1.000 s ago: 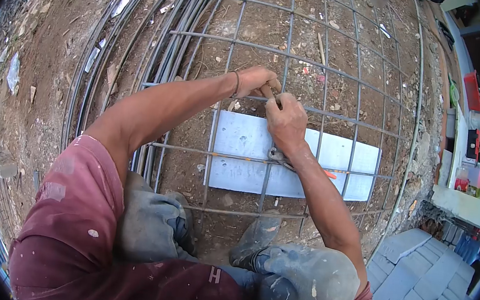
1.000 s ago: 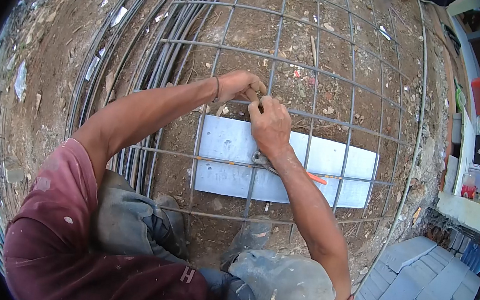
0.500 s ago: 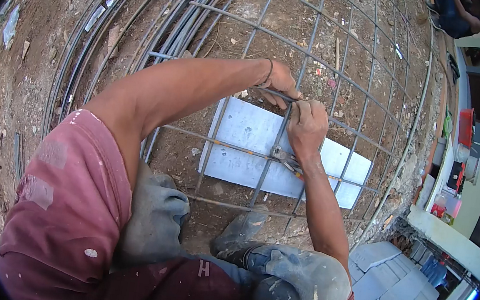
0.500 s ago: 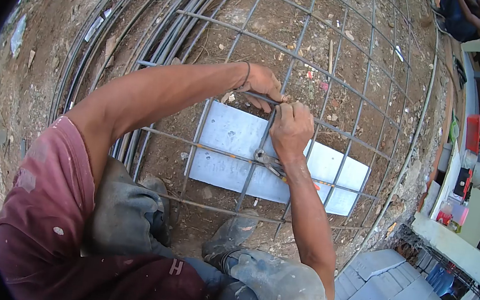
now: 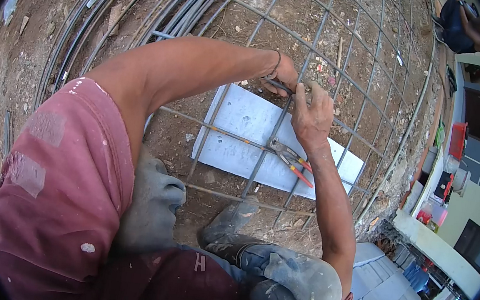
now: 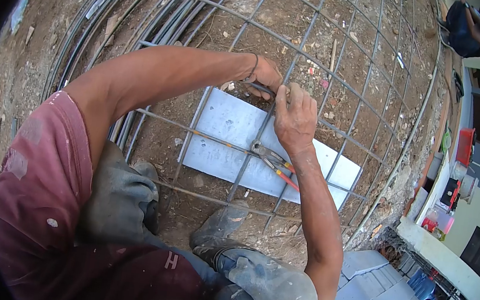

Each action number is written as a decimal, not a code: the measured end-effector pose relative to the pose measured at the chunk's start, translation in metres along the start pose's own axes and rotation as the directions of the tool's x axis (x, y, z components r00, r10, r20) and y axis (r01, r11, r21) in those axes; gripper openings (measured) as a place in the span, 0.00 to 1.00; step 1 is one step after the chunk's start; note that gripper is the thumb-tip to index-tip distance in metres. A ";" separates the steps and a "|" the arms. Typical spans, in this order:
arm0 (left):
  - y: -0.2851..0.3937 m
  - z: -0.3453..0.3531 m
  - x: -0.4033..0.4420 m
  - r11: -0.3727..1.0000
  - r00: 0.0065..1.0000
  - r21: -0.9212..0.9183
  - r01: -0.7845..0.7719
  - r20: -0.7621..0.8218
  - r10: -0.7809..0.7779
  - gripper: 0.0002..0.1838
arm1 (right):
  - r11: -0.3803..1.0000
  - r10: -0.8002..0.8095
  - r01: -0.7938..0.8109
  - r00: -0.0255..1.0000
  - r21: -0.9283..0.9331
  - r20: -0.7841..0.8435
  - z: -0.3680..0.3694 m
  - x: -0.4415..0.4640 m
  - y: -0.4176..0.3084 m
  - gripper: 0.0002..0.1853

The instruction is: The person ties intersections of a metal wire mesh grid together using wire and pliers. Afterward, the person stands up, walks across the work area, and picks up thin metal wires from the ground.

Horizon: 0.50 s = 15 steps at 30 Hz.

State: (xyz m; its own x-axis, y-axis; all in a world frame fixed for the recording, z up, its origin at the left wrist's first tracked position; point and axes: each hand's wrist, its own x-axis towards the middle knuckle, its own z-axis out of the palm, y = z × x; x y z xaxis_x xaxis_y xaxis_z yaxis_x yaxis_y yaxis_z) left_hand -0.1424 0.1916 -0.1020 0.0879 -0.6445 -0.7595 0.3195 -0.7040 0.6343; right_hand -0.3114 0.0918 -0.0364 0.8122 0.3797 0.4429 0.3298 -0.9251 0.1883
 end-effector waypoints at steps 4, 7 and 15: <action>0.000 -0.001 -0.016 0.999 0.999 0.030 -0.013 0.036 0.012 0.05 | 0.959 0.266 -0.281 0.940 0.044 0.215 -0.003 -0.001 -0.010 0.08; -0.003 -0.004 -0.021 0.996 0.991 0.007 -0.087 0.106 0.085 0.06 | 0.868 0.467 -0.488 0.864 0.088 0.189 0.002 -0.005 -0.025 0.03; -0.002 0.004 -0.030 0.935 0.967 0.261 -0.241 -0.012 0.253 0.10 | 0.242 0.801 -0.868 0.431 0.434 0.416 0.004 -0.009 -0.024 0.09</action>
State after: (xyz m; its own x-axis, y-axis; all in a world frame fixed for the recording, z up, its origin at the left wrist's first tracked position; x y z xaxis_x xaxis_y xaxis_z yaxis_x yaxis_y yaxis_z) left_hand -0.1497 0.2109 -0.0796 0.1767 -0.7982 -0.5759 0.0311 -0.5803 0.8138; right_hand -0.3244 0.1106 -0.0488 0.8145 -0.5797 -0.0233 -0.4165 -0.5563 -0.7191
